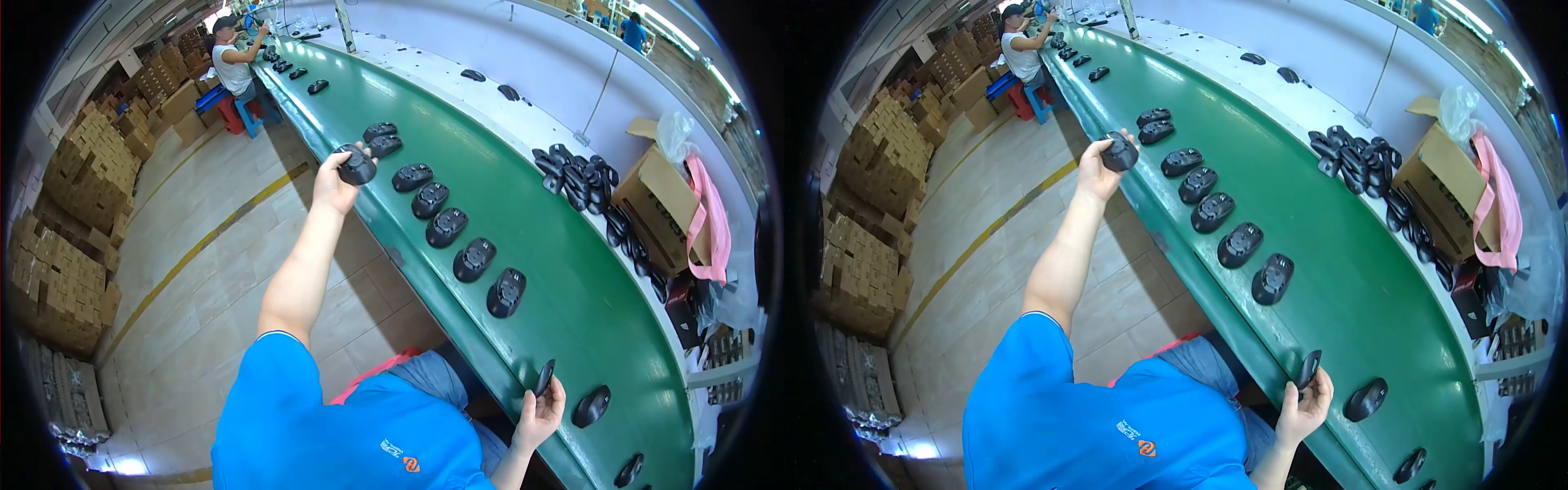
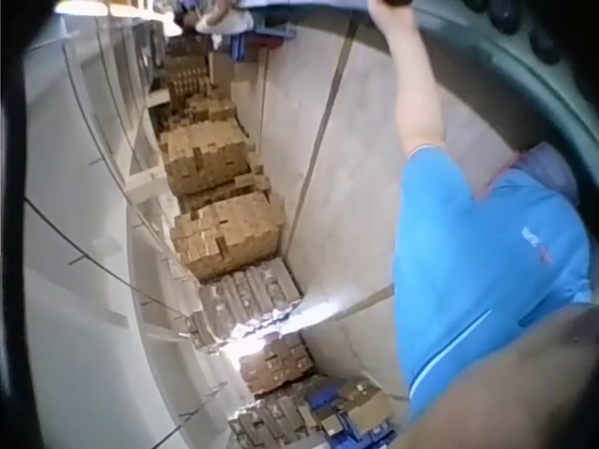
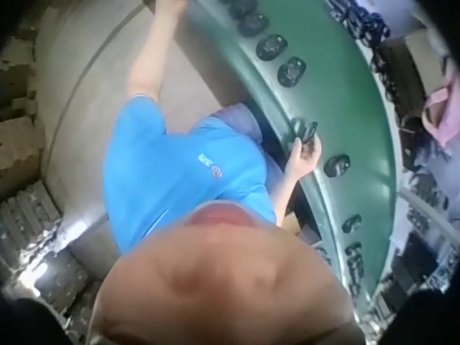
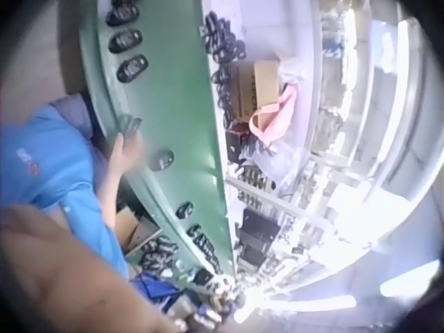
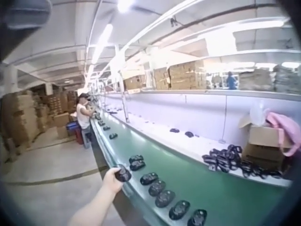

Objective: Assembling the outer casing and inspecting computer mice on a production line.

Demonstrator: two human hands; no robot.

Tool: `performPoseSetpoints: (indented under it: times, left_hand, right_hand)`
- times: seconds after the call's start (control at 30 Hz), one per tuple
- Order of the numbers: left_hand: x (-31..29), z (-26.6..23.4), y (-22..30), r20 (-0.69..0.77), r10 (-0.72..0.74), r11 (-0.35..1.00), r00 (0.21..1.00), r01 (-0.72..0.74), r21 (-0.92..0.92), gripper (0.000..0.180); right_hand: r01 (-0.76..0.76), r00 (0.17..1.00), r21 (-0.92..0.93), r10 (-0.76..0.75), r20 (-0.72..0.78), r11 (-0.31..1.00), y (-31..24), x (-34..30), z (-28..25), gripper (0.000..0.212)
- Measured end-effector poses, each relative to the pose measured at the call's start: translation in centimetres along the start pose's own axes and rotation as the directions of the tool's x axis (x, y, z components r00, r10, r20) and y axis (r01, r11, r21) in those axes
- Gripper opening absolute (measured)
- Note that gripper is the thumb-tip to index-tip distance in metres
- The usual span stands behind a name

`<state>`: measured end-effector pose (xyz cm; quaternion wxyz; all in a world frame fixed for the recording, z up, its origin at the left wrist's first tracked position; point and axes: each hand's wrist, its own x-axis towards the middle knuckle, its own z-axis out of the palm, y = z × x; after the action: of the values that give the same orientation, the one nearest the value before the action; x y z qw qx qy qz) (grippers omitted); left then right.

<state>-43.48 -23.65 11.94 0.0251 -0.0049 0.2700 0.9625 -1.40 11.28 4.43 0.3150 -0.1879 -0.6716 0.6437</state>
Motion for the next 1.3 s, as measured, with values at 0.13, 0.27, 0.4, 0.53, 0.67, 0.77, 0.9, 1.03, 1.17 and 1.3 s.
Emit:
performPoseSetpoints:
  times: [0.13, 0.27, 0.4, 0.53, 0.67, 0.77, 0.9, 1.03, 1.17, 1.3]
  left_hand:
    - [6.1, -1.3, 4.0, -0.079, 0.093, 0.995, 0.993, -0.096, -0.035, 0.037]
    - [10.6, -4.4, 5.8, -0.139, 0.133, 0.989, 0.981, -0.141, -0.051, 0.037]
    - [12.9, -4.5, 6.6, -0.165, 0.158, 0.984, 0.973, -0.17, -0.057, 0.036]
    - [14.6, -4.8, 7.5, -0.182, 0.178, 0.977, 0.967, -0.196, -0.087, 0.032]
    - [15.9, -3.8, 6.6, -0.169, 0.152, 0.978, 0.974, -0.173, -0.12, 0.024]
    - [17.2, -3.7, 6.5, -0.179, 0.127, 0.98, 0.976, -0.152, -0.131, 0.019]
    - [18.4, -3.4, 5.4, -0.212, 0.112, 0.982, 0.971, -0.141, -0.129, 0.016]
    - [18.7, -2.0, 2.9, -0.142, 0.105, 0.99, 0.984, -0.117, -0.074, 0.016]
    - [18.7, 0.5, -2.0, 0.051, -0.01, 0.998, 0.999, 0.007, 0.069, 0.018]
    - [16.7, 5.2, -10.0, 0.149, -0.1, 0.937, 0.984, 0.043, 0.346, 0.046]
  right_hand:
    - [0.027, 1.0, -0.045, -0.028, -0.008, 0.999, 0.6, 0.1, 0.4, 0.051]
    - [0.013, 1.0, -0.123, -0.016, -0.024, 0.992, 0.6, 0.4, 0.8, 0.051]
    - [-0.023, 0.998, -0.216, 0.01, -0.062, 0.976, 0.9, 0.2, 0.4, 0.053]
    - [-0.044, 0.998, -0.34, 0.023, -0.067, 0.939, -0.1, 0.1, 1.1, 0.052]
    - [-0.062, 0.997, -0.452, 0.033, -0.072, 0.89, -0.6, 0.2, 1.2, 0.052]
    - [-0.078, 0.996, -0.473, 0.044, -0.083, 0.878, -0.6, 0.3, 1.5, 0.051]
    - [-0.065, 0.995, -0.452, 0.027, -0.092, 0.89, -0.5, 0.3, 1.8, 0.05]
    - [-0.008, 0.998, -0.443, -0.022, -0.061, 0.896, 0.0, 0.4, 1.7, 0.052]
    - [0.006, 0.999, -0.453, -0.019, -0.026, 0.892, 0.3, 0.2, 1.3, 0.055]
    - [0.019, 0.999, -0.514, -0.042, -0.032, 0.858, 0.1, 0.4, 1.5, 0.055]
